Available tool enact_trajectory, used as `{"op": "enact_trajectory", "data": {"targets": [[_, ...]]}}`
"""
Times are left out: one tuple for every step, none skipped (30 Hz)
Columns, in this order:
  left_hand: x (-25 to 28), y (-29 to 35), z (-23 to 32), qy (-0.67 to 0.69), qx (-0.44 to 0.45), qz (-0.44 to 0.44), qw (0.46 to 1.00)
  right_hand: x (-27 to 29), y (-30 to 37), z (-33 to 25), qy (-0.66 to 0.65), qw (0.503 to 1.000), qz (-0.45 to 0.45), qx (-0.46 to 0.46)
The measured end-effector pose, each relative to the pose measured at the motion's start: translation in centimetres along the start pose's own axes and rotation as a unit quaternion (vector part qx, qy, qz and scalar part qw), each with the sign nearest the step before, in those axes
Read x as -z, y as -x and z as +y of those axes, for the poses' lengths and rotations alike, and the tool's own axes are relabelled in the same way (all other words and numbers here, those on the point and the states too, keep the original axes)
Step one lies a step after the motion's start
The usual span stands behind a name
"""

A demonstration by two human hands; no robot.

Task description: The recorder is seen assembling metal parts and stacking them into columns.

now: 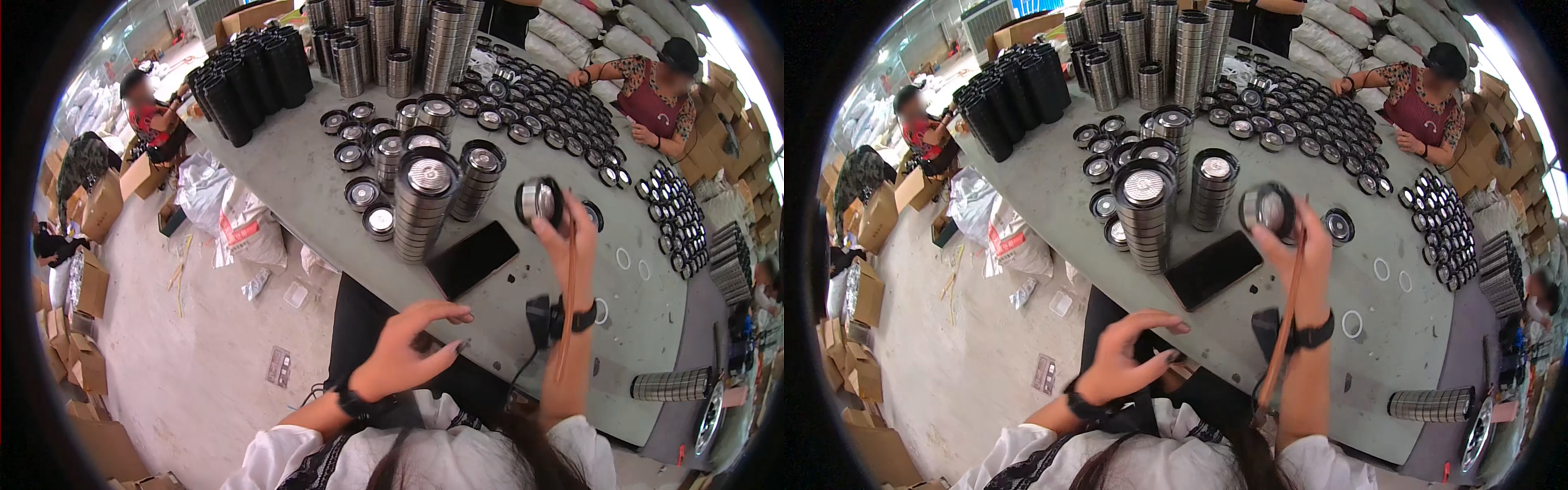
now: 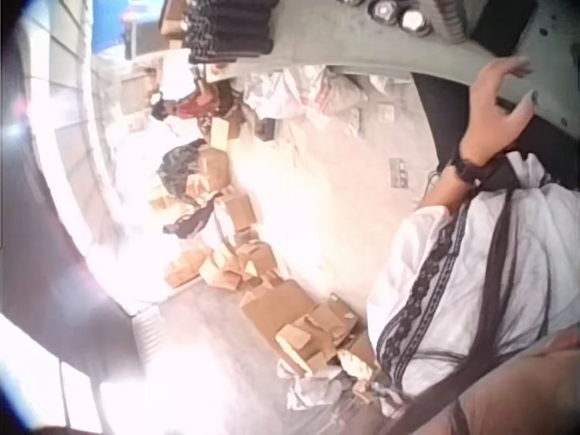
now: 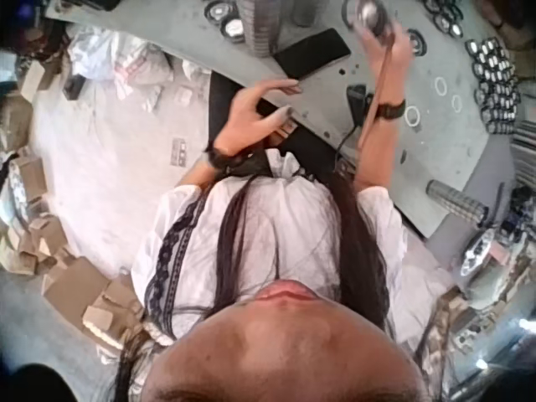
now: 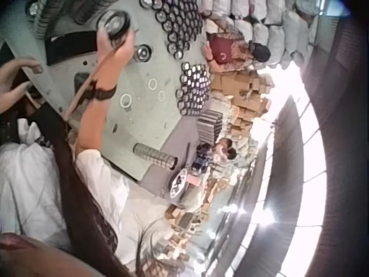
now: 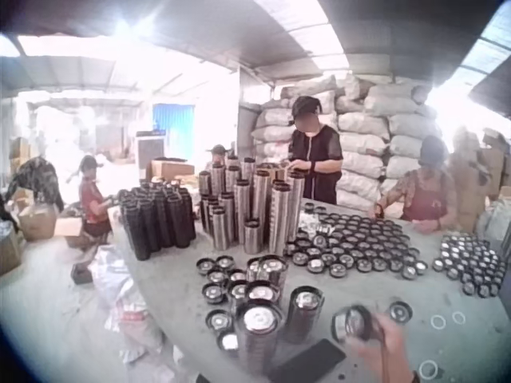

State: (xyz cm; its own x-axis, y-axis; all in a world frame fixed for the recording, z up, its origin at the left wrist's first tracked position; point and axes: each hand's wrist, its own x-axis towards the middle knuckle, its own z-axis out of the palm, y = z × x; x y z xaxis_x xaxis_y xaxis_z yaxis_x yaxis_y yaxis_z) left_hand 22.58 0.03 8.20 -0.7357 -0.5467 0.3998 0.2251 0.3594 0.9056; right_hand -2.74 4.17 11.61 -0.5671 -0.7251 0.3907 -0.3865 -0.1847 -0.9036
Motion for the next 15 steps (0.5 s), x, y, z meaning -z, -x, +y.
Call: {"op": "enact_trajectory", "data": {"targets": [[1.6, -0.4, 1.8, 0.059, -0.013, -0.018, 0.998, -0.1, -1.8, -0.4, 0.014, 1.000, 0.001, -0.001], [3.8, -0.8, 3.8, 0.114, -0.082, -0.039, 0.989, -0.7, -3.4, -0.5, 0.073, 0.997, -0.008, 0.014], [5.6, -0.9, 5.8, 0.165, -0.150, -0.056, 0.973, -1.6, -4.7, -0.7, 0.130, 0.991, -0.021, 0.030], [6.7, -0.4, 7.2, 0.205, -0.206, -0.033, 0.956, -3.0, -5.6, -0.5, 0.132, 0.990, -0.035, 0.028], [7.9, 0.2, 9.5, 0.235, -0.267, -0.014, 0.935, -4.4, -6.4, -1.2, 0.203, 0.976, -0.053, 0.061], [10.1, 1.0, 11.5, 0.309, -0.262, -0.071, 0.911, -5.7, -6.9, -1.9, 0.271, 0.955, -0.070, 0.095], [11.8, 0.1, 10.2, 0.420, -0.263, -0.148, 0.856, -4.3, -7.4, -1.2, 0.309, 0.945, -0.056, 0.088], [12.5, 0.3, 11.2, 0.423, -0.264, -0.142, 0.855, -4.7, -7.9, -0.6, 0.292, 0.951, -0.082, 0.055], [13.0, 0.4, 11.8, 0.396, -0.273, -0.139, 0.866, -4.3, -8.3, -0.2, 0.286, 0.953, -0.099, 0.022], [13.4, 0.6, 12.2, 0.360, -0.278, -0.129, 0.881, -4.8, -8.6, 0.2, 0.284, 0.953, -0.107, 0.022], [13.8, 0.3, 11.8, 0.364, -0.280, -0.125, 0.880, -5.1, -8.7, 0.5, 0.289, 0.951, -0.110, 0.023], [14.1, -0.4, 11.3, 0.364, -0.295, -0.168, 0.867, -5.2, -8.8, 0.7, 0.296, 0.949, -0.103, 0.031], [14.5, -0.8, 10.9, 0.363, -0.308, -0.212, 0.853, -5.3, -8.7, 0.8, 0.302, 0.948, -0.095, 0.040], [14.7, -0.8, 10.5, 0.370, -0.305, -0.232, 0.846, -5.1, -8.9, 1.2, 0.310, 0.945, -0.092, 0.044], [14.8, -1.1, 10.0, 0.376, -0.308, -0.233, 0.842, -4.9, -8.9, 1.4, 0.317, 0.943, -0.089, 0.042]]}}
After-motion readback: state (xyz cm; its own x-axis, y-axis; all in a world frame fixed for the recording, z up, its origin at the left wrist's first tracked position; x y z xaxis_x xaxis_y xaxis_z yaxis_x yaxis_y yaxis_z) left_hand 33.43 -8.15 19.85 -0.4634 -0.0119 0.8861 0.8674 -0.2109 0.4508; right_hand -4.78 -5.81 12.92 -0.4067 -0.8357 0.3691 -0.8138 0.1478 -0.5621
